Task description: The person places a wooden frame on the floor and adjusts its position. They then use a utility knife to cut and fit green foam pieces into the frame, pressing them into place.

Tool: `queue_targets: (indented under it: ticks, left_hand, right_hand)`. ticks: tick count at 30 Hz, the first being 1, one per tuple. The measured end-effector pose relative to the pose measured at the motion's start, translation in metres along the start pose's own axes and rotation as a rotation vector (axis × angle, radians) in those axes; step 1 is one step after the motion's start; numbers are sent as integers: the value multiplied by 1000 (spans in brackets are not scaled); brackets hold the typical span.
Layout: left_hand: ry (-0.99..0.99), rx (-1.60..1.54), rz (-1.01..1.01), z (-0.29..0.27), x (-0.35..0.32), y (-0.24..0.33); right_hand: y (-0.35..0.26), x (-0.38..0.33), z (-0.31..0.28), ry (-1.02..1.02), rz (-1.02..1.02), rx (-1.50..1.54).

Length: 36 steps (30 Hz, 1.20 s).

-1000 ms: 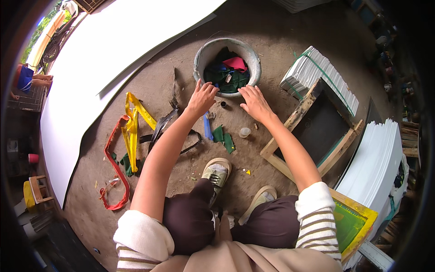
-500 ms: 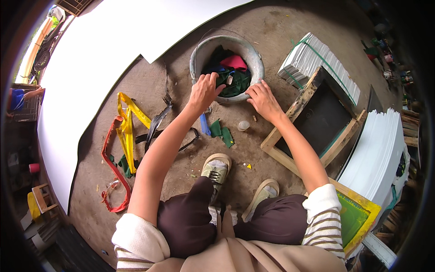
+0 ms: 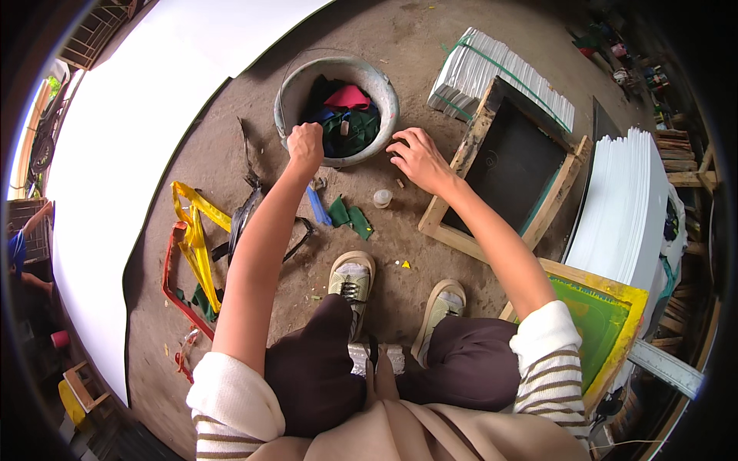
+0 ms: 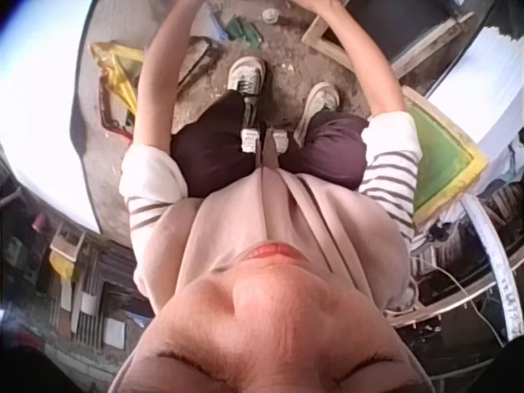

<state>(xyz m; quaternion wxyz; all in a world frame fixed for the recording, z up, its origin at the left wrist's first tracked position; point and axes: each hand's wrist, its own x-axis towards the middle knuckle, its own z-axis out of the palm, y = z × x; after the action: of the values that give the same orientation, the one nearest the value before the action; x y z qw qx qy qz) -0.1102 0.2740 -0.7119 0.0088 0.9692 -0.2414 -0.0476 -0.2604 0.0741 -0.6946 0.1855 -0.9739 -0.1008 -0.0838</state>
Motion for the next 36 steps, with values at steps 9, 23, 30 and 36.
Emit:
queue_targets:
  ticks: [9,23,30,36]
  left_hand:
    - [186,-572,234,-122,-46,3]
    - [239,-725,349,-195,-142,-77]
    - [155,-595,193,-131,-141,-140]
    - [159,-629,-104,-60,-137,-171]
  right_hand:
    - [-35,34,-73,235,-61,39]
    - [-170,60,-87,68,56,463]
    - [-161,57,11,91,127,568]
    - [-146,16,143,84,225,371]
